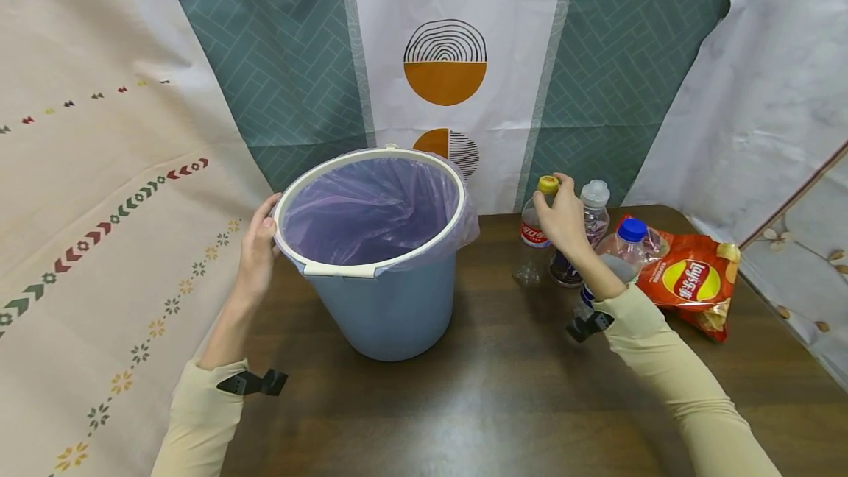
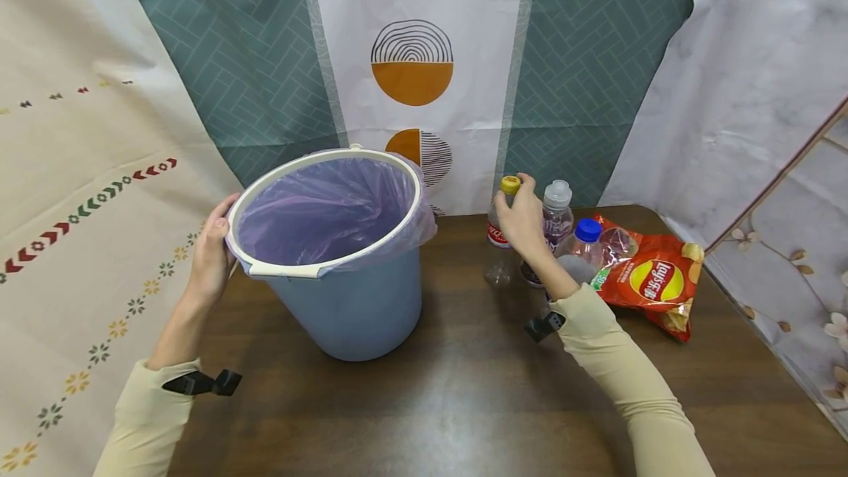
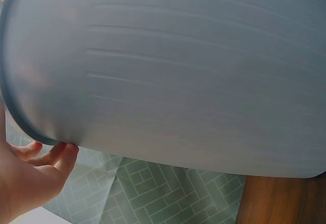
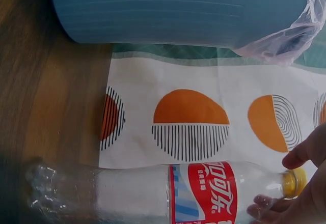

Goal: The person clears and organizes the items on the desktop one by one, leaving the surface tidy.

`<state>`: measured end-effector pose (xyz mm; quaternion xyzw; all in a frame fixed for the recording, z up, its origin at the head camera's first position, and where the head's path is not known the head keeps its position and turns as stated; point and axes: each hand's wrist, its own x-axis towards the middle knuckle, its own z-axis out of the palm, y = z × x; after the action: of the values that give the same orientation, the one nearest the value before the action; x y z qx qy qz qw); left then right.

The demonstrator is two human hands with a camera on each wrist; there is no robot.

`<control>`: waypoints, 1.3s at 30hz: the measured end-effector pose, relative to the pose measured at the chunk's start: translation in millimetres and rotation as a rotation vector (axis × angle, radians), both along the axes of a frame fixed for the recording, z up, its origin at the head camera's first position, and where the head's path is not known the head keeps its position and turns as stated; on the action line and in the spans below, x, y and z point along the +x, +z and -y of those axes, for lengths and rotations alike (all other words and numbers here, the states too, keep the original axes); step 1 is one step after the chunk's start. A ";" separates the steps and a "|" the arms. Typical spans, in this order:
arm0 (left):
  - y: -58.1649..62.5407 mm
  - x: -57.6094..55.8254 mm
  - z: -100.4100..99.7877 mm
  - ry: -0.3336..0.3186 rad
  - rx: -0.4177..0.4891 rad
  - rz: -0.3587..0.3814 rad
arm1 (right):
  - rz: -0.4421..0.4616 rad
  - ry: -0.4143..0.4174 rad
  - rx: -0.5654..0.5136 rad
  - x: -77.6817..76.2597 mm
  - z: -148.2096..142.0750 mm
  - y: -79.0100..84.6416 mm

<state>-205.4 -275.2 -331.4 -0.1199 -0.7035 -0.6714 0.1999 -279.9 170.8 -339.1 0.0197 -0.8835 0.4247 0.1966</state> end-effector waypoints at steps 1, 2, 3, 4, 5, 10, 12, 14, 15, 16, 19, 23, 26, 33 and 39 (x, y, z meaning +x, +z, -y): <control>-0.2 -0.2 0.0 0.001 0.000 0.001 | -0.002 0.000 -0.001 -0.3 -0.2 -0.6; -0.4 -0.3 -0.1 0.002 -0.001 0.001 | -0.006 0.003 -0.004 -0.7 -0.4 -1.0; -0.6 -0.4 -0.1 0.003 0.000 0.001 | -0.013 0.007 -0.004 -1.1 -0.5 -1.3; -0.7 -0.4 -0.1 0.005 0.000 0.001 | -0.020 0.012 -0.002 -1.2 -0.6 -1.3; -0.9 -0.4 -0.1 0.007 0.001 0.000 | -0.028 0.015 0.000 -1.4 -0.4 -1.2; -1.2 0.0 0.1 0.007 0.002 -0.004 | -0.064 0.034 0.002 -0.6 1.4 2.7; -1.1 0.1 0.1 0.004 0.004 -0.007 | -0.068 0.040 0.001 -0.4 2.5 5.1; -1.1 0.3 0.0 0.003 0.006 -0.009 | -0.071 0.043 0.002 0.1 3.8 8.3; -1.0 0.3 -0.1 0.006 0.005 -0.009 | -0.074 0.045 0.004 0.2 4.4 10.2; -0.9 0.3 -0.3 0.009 0.004 -0.009 | -0.077 0.047 0.001 0.8 5.2 12.5; -0.3 0.4 -0.9 0.015 0.005 -0.006 | -0.088 0.045 0.002 2.7 7.5 20.4; 0.8 1.4 -1.1 0.016 0.004 0.000 | -0.103 0.050 -0.006 5.4 10.4 32.1; 1.0 1.8 -1.1 0.015 0.003 0.001 | -0.114 0.060 -0.020 6.5 11.9 41.5; -0.6 0.2 -0.4 0.003 0.004 -0.007 | -0.080 0.100 -0.084 12.6 12.3 63.5; 0.1 -0.6 -0.9 0.011 0.005 -0.005 | -0.108 0.110 -0.104 13.0 14.3 74.6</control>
<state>-206.0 -274.3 -331.3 -0.1172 -0.7019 -0.6718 0.2056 -266.9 156.5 -264.5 0.0812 -0.8459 0.4785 0.2211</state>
